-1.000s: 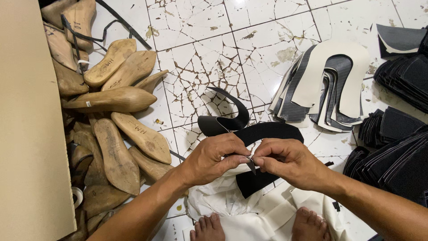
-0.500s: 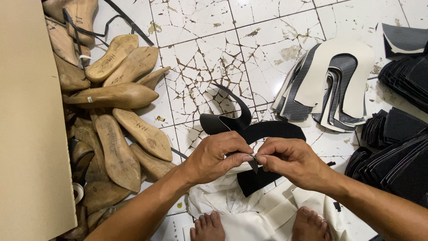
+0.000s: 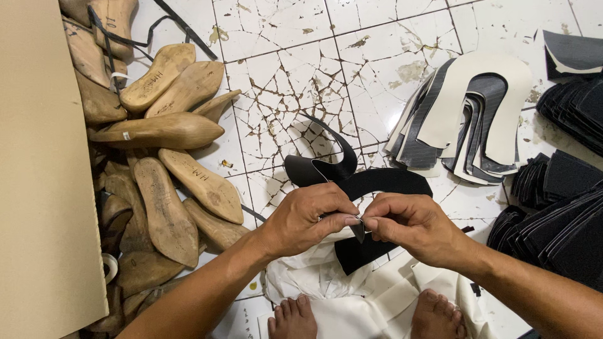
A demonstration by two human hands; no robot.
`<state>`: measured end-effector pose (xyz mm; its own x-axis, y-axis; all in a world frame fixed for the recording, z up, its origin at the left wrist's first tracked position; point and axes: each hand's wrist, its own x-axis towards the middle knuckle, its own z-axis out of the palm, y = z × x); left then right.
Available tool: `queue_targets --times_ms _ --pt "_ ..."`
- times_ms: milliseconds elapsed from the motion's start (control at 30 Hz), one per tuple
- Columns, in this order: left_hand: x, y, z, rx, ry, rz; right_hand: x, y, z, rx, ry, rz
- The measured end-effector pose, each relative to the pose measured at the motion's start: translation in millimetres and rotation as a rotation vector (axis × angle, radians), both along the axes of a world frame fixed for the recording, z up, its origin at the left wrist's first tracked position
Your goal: The person sits on the floor and hand-sews a black shoe part using a needle and thread. They repeatedly insert the needle, pull the thread through, and adjust the part while working on a single piece.
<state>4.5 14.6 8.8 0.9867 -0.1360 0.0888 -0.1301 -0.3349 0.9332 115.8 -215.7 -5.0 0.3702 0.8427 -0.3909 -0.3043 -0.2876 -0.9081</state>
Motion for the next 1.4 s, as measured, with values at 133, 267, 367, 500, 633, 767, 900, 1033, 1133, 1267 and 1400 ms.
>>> queue_targets --times_ms 133,267,367,500,633,767,900,1033,1133,1267,1400 --pt "0.0 0.0 -0.2 -0.015 0.003 -0.011 -0.3 -0.5 -0.1 0.020 0.022 -0.008" --pt "0.0 0.6 -0.1 -0.006 -0.006 -0.009 0.1 -0.7 0.3 -0.002 0.004 -0.005" --pt "0.4 0.6 -0.7 0.000 -0.008 -0.009 0.0 -0.3 0.8 -0.007 0.007 -0.008" --pt "1.4 -0.5 -2.3 0.019 -0.007 -0.007 0.0 0.4 1.5 -0.009 -0.003 -0.002" --pt "0.1 -0.6 -2.3 0.014 -0.010 0.001 -1.3 0.6 2.4 -0.046 -0.029 -0.002" --pt "0.0 0.0 -1.0 0.015 -0.022 0.003 -1.7 1.2 2.9 -0.072 -0.039 -0.007" --pt "0.2 -0.4 -0.6 0.051 -0.021 0.004 -2.7 1.9 3.1 -0.026 -0.012 -0.012" --pt "-0.3 -0.3 -0.7 0.069 -0.068 0.001 -4.0 2.9 4.3 -0.035 -0.037 -0.005" --pt "-0.3 -1.2 -0.5 0.064 -0.055 0.005 -4.0 3.3 6.5 -0.041 -0.072 0.006" --pt "-0.2 -1.4 0.5 0.101 -0.036 -0.001 -3.5 4.0 11.0 -0.009 -0.225 0.048" --pt "-0.2 1.4 1.3 0.105 -0.065 -0.019 -0.6 5.0 14.5 0.011 -0.317 0.107"
